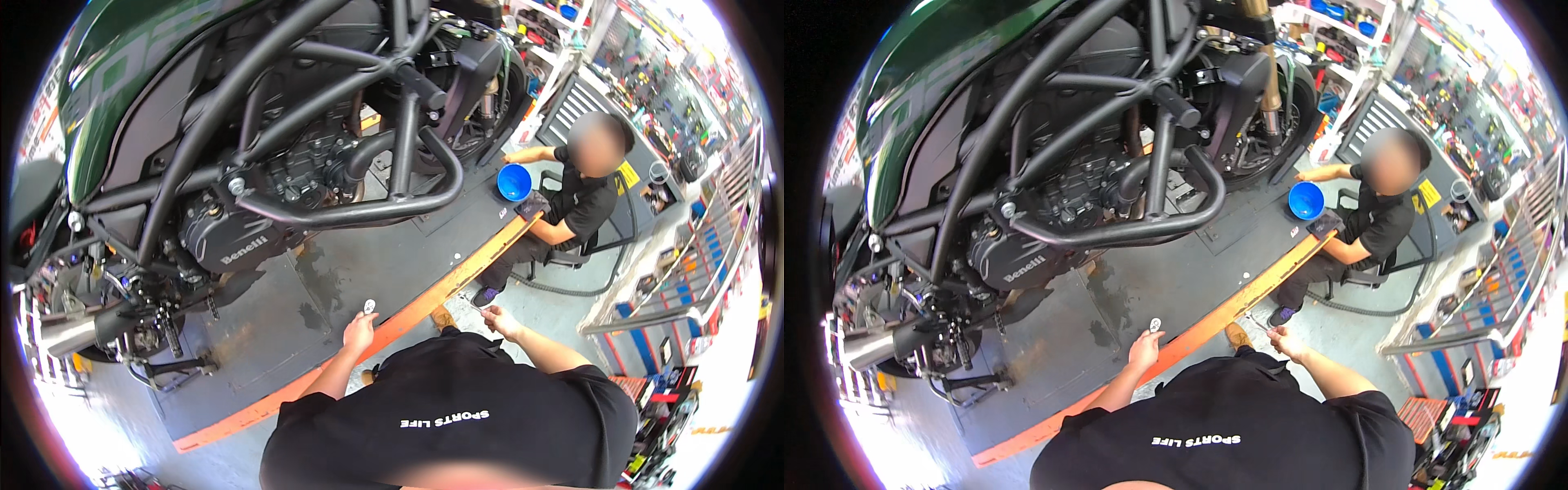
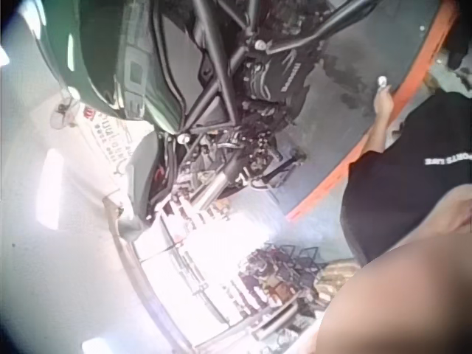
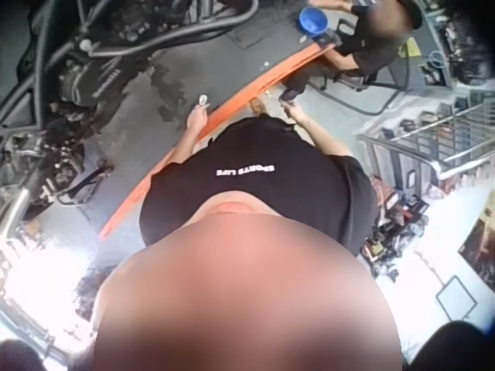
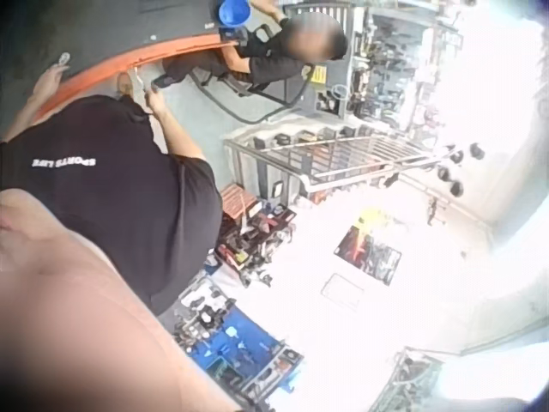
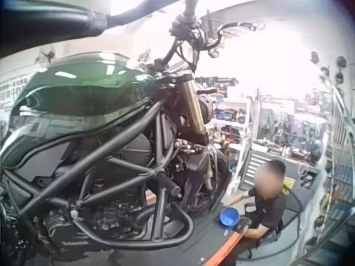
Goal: The person works on a motorcycle engine, using a ratchet and socket to loosen and tighten bolts on the exhaust manifold area. They retrieve a socket from a tool chest and continue adjusting components under the engine while another person works nearby.
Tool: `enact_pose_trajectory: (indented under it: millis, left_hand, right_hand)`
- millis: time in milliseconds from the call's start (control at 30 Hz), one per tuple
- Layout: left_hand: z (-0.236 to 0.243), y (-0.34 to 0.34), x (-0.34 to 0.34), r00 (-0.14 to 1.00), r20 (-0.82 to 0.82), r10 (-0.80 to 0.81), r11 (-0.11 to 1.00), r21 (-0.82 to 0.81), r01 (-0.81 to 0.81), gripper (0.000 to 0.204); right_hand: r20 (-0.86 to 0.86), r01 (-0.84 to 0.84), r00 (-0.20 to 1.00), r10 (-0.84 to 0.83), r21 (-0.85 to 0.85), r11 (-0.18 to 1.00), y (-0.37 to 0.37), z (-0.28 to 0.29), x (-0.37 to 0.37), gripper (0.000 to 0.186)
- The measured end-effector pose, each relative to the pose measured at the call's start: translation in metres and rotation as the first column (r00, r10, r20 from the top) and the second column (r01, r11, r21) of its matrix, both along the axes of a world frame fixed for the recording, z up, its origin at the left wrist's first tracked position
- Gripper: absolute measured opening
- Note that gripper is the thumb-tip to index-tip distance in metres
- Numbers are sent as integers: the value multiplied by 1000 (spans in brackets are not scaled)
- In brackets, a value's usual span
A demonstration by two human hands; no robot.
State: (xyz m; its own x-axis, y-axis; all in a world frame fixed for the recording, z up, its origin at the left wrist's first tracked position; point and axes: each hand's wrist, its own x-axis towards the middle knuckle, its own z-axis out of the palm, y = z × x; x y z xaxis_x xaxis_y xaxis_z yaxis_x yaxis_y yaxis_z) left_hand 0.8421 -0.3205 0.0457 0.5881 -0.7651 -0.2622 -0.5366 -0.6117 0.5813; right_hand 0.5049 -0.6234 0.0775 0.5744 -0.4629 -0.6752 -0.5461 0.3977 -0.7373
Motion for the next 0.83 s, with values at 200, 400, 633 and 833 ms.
enact_pose_trajectory:
  millis: [200, 400, 633, 833]
  left_hand:
    - [-2, -1, 5, 997, 71, -28, 999, -15, 29, 29]
    - [-17, 3, 18, 992, 108, -66, 998, -7, 67, 24]
    - [-12, -8, 19, 990, 53, 128, 989, -79, -124, 14]
    - [1, -15, 13, 956, -67, 286, 958, -17, -287, 42]
  right_hand:
    - [-105, -224, 968, 227, 39, 974, -35, -9, -35, 18]
    - [-486, -231, 853, 193, -20, 973, -39, -44, -86, 21]
    - [-544, -253, 827, 141, -136, 958, -44, -70, -97, 29]
    - [-558, -369, 802, 214, -180, 912, -39, -89, -71, 40]
